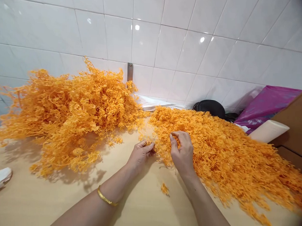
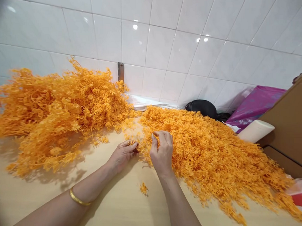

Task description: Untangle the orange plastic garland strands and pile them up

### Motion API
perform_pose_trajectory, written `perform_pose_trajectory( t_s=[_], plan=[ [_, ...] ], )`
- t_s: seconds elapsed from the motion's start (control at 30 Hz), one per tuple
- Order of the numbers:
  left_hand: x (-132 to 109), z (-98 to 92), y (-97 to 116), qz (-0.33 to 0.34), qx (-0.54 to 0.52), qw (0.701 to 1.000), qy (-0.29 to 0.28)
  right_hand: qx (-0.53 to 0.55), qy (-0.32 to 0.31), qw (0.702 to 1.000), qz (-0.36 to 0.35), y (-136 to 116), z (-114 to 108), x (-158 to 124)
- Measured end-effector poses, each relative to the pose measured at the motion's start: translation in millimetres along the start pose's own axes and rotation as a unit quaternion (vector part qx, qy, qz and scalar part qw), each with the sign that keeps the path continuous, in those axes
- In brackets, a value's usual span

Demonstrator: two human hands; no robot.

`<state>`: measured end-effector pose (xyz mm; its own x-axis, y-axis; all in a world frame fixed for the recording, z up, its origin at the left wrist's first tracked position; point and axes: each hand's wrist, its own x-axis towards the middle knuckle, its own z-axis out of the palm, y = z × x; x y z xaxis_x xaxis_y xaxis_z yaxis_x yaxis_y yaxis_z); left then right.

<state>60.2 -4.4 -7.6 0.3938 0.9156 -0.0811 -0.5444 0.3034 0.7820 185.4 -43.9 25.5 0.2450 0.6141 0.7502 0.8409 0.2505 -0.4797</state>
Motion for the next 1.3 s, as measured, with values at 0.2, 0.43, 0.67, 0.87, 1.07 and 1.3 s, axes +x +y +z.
perform_pose_trajectory(
  t_s=[0.2,0.43,0.67,0.87,1.07,1.3],
  plan=[
    [3.4,-2.1,2.3,-0.003,-0.063,0.998,0.022,-0.104,-0.122,0.986,-0.044,-5.1,7.7,-10.4],
    [4.8,-2.6,1.4,-0.019,-0.05,0.998,0.026,0.003,-0.141,0.99,0.017,-6.0,13.1,-12.9],
    [6.0,-4.8,-1.4,-0.004,-0.026,0.999,0.037,0.145,-0.04,0.976,0.155,-2.7,6.8,-6.9],
    [7.4,-3.7,5.0,-0.037,-0.1,0.992,0.072,0.157,-0.119,0.97,0.142,2.4,6.5,-3.6],
    [8.8,-7.8,12.9,-0.072,-0.205,0.973,0.073,0.098,-0.221,0.959,0.15,4.0,15.7,-10.0],
    [11.0,-4.1,9.6,-0.098,-0.224,0.969,0.032,0.14,-0.126,0.963,0.191,-6.4,27.9,-16.0]
  ],
)
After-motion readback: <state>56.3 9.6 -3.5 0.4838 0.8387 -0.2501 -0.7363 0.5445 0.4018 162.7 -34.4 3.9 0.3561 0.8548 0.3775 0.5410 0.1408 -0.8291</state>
